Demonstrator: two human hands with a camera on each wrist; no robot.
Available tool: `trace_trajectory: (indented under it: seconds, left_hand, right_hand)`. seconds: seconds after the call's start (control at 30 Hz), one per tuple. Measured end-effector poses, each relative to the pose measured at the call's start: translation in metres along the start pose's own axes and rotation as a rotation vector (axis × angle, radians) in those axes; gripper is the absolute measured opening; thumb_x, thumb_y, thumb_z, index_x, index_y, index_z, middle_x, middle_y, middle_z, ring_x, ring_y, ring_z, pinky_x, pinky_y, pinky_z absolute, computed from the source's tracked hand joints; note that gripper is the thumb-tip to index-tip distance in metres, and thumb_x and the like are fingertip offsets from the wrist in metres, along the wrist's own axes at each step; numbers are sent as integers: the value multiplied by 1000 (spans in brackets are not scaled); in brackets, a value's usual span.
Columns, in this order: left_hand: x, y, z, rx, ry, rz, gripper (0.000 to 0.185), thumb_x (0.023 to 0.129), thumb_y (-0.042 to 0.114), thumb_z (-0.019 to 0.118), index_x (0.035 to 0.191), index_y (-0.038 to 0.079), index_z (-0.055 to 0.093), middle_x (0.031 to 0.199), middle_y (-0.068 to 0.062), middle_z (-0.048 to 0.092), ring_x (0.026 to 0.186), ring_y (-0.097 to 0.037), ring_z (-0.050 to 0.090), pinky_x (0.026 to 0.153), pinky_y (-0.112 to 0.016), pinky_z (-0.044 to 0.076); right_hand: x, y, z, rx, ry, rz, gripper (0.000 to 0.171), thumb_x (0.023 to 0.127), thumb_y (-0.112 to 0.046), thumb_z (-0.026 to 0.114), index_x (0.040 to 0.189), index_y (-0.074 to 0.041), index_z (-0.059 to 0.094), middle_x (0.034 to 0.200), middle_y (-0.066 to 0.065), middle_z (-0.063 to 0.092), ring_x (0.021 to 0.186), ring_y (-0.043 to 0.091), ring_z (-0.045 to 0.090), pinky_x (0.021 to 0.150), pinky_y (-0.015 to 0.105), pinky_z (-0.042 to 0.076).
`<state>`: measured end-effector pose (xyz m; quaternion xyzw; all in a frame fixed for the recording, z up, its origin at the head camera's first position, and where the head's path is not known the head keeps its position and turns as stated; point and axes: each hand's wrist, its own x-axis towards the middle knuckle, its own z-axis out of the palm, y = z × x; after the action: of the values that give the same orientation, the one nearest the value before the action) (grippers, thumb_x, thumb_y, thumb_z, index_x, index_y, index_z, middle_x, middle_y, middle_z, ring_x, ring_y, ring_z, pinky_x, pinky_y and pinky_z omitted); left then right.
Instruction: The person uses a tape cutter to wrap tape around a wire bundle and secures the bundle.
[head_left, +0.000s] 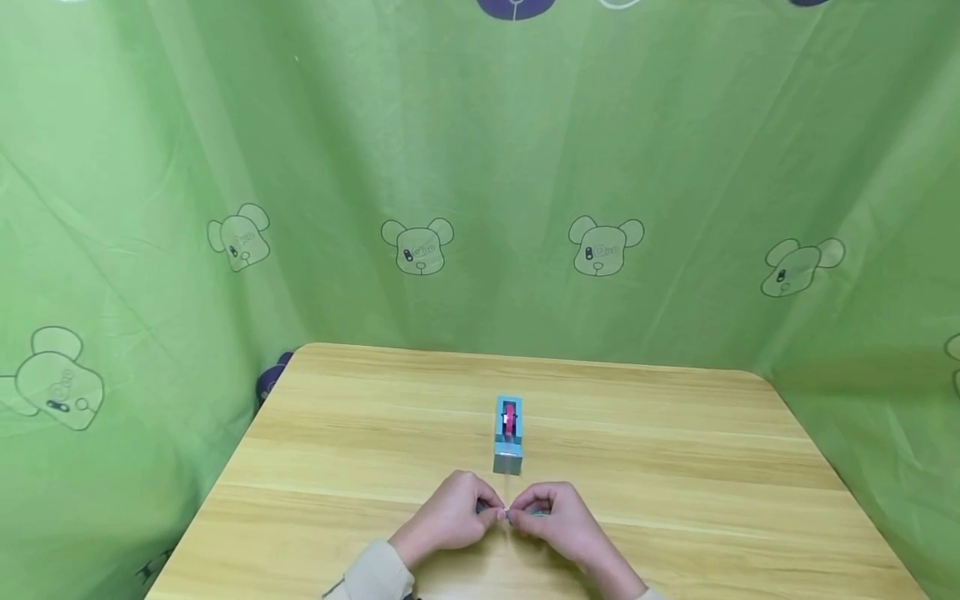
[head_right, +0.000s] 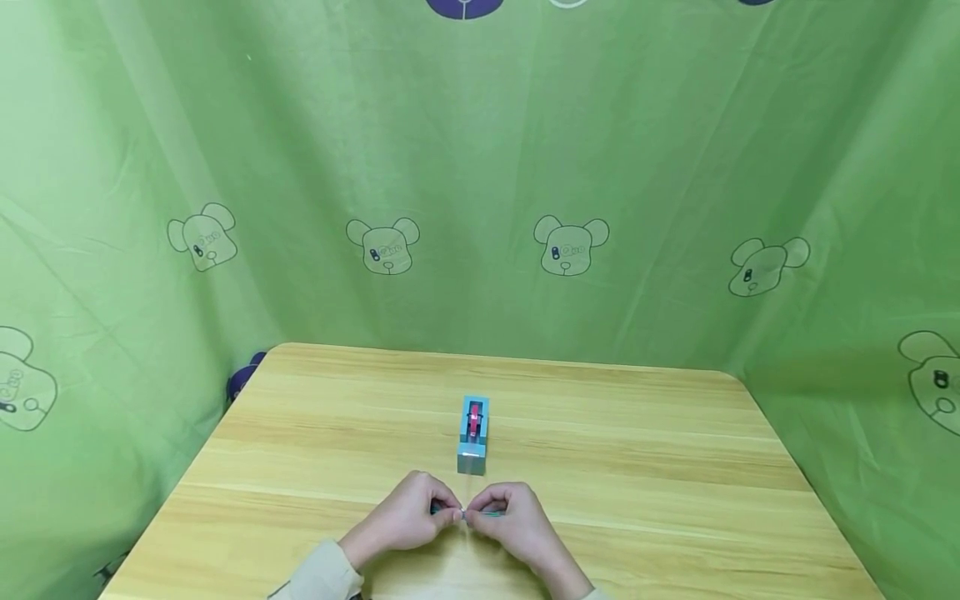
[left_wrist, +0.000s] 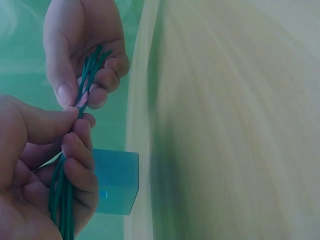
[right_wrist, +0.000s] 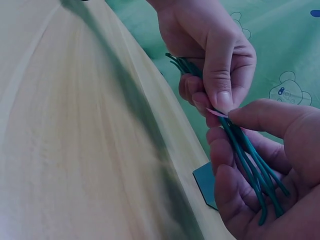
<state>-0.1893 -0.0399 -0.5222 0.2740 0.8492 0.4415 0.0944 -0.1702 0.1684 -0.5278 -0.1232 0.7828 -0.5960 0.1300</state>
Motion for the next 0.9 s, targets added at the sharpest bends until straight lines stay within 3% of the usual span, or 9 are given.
trace_trajectory:
  seconds: [0.4, 0.63, 0.9]
  left_hand:
    - [1, 0, -1, 2, -7, -9, 8, 88, 8, 72, 84, 12, 78, 72, 10, 68, 56, -1, 54, 55, -19, 49]
    - [2, -1, -4, -1, -24, -1, 9, 89, 8, 71, 86, 12, 79, 72, 10, 69, 50, -1, 50, 50, -20, 47]
    - [5, -5, -7, -6, -95, -25, 15, 93, 12, 65, 85, 12, 78, 63, 7, 63, 46, -2, 44, 46, -19, 40]
  right_hand:
    - [3, 5, 4, -53, 43, -81, 8, 83, -6, 78, 86, -1, 73, 83, 6, 71, 71, 12, 61, 63, 22, 52]
    - [-2, -17, 6, -128, 62, -122, 4, 82, 1, 75, 81, -2, 73, 80, 9, 71, 70, 14, 60, 63, 23, 51]
    - [4, 11, 3, -185, 75, -165, 5, 83, -10, 79, 81, -13, 75, 80, -4, 71, 74, 13, 64, 69, 26, 54]
